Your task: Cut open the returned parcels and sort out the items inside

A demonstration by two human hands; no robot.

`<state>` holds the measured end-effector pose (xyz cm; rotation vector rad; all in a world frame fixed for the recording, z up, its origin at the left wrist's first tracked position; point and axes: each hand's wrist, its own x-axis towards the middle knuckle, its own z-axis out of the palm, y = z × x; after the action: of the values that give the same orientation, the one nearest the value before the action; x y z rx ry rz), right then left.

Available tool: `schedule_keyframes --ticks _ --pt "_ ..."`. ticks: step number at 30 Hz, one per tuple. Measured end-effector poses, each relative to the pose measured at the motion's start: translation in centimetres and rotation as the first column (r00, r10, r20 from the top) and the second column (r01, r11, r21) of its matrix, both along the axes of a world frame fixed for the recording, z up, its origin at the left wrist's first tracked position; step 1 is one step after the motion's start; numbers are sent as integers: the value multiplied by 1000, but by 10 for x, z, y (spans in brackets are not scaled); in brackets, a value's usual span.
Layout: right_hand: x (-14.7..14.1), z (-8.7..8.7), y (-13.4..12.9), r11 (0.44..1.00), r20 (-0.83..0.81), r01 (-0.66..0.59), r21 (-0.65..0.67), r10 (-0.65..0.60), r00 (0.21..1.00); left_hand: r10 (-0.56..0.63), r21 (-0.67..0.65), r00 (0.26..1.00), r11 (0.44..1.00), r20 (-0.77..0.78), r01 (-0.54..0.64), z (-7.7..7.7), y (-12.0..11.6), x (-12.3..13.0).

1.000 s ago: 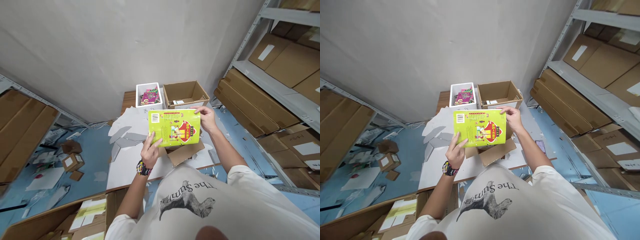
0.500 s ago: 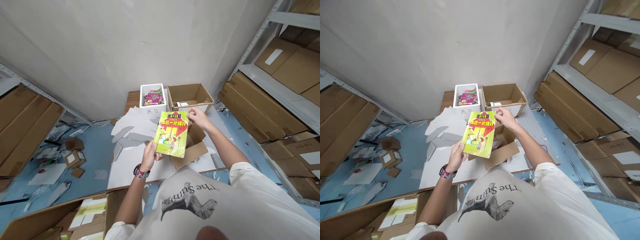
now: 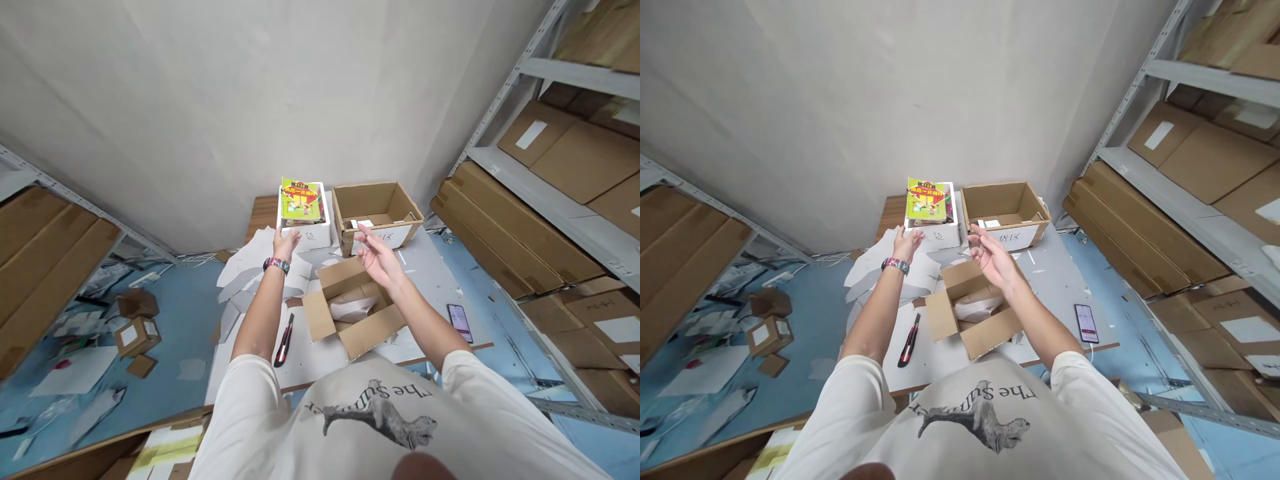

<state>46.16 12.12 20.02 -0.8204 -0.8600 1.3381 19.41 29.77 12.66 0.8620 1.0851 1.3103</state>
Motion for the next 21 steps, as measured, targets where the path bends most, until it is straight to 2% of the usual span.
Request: schedule_keyframes --ticks 2,4,5,6,8,10,12,13,14,15,16,18,19,21 --pt "-1 -1 -17 1000 -49 -4 -1 4 999 -61 -27 995 998 -81 59 -20 -15 7" --pt "0 -4 -34 1000 -65 -5 -7 4 998 -163 34 950 983 -266 178 -46 -53 9" --pt "2 -6 -42 1000 -65 -4 -9 3 998 -184 101 895 964 -407 245 -58 -78 8" --pt "4 -9 -49 1000 -60 -2 -9 1 998 -152 174 822 941 -549 290 -68 -104 7" --pt "9 -15 -58 1000 -40 8 -6 -9 999 -29 263 652 901 -758 346 -84 -157 6" --pt "17 -28 -60 999 8 47 5 -47 999 58 251 496 909 -866 333 -99 -203 8" --pt "28 -48 -57 988 140 151 24 -153 978 62 178 408 951 -911 252 -115 -237 13" --pt "36 -61 -55 974 249 222 38 -224 942 32 129 403 968 -915 215 -125 -249 16" --pt "45 -75 -53 951 385 303 59 -302 872 -14 75 422 978 -907 193 -135 -258 19" --pt "55 -90 -53 920 526 383 83 -367 767 -67 19 456 983 -887 182 -145 -265 22" --pt "66 -105 -53 899 662 428 95 -378 647 -124 -38 496 983 -859 181 -155 -269 24" --pt "90 -133 -56 876 843 477 73 -310 440 -244 -167 554 968 -796 187 -169 -270 27" --pt "103 -145 -59 866 887 498 46 -265 378 -305 -237 562 952 -769 193 -173 -269 27" --pt "127 -163 -66 840 915 541 -40 -186 358 -409 -346 534 912 -740 220 -177 -261 27"
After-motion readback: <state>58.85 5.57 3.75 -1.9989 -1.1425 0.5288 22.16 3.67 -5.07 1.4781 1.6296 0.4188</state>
